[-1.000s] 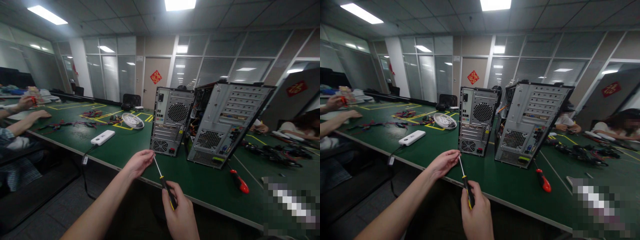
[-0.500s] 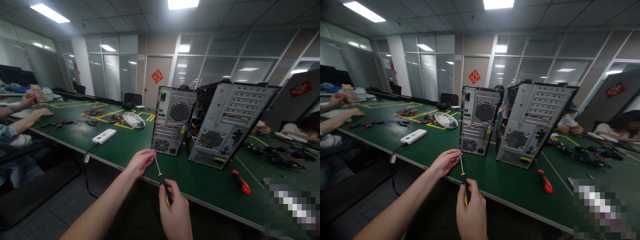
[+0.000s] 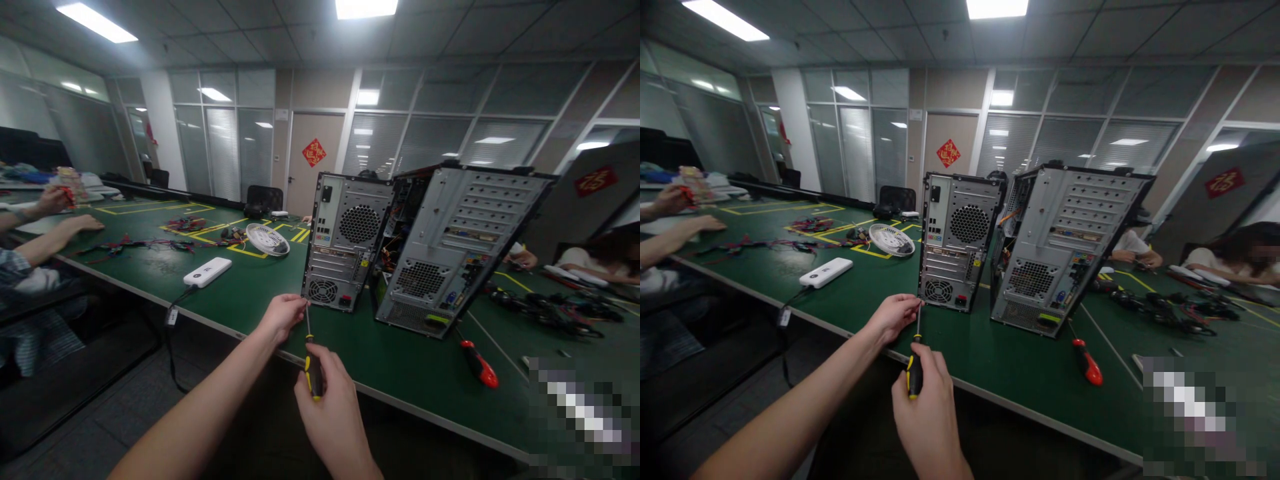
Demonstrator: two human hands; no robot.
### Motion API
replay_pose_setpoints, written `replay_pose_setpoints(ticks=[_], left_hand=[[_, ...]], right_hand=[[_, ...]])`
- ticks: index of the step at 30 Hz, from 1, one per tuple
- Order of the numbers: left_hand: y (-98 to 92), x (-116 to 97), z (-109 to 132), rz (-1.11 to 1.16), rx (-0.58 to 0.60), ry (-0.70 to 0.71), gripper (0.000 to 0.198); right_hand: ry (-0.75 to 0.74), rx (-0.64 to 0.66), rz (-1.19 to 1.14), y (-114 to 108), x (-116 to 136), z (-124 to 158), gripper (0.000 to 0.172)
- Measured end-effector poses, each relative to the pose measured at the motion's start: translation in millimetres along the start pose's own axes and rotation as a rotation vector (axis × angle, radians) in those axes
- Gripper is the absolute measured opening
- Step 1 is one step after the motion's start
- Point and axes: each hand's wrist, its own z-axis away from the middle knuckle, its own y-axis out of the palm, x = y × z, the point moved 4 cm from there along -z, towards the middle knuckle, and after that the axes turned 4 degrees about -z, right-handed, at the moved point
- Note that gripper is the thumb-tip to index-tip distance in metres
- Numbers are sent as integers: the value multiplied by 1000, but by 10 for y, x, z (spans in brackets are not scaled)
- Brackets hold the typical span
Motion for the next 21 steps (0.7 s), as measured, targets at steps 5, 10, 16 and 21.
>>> replay_pose_setpoints(ticks=[5, 10, 16, 21], left_hand=[[-50, -59, -138, -246, 0, 22, 12], [-70, -91, -216, -353, 35, 19, 9], [-69, -92, -257, -393, 48, -7, 11], [-47, -111, -253, -414, 65, -38, 14]], right_hand=[[-20, -47, 41, 83, -6, -78, 39], [-43, -77, 67, 149, -25, -123, 39], [-52, -72, 76, 183, -63, -165, 40], [-56, -86, 94, 199, -80, -196, 40]])
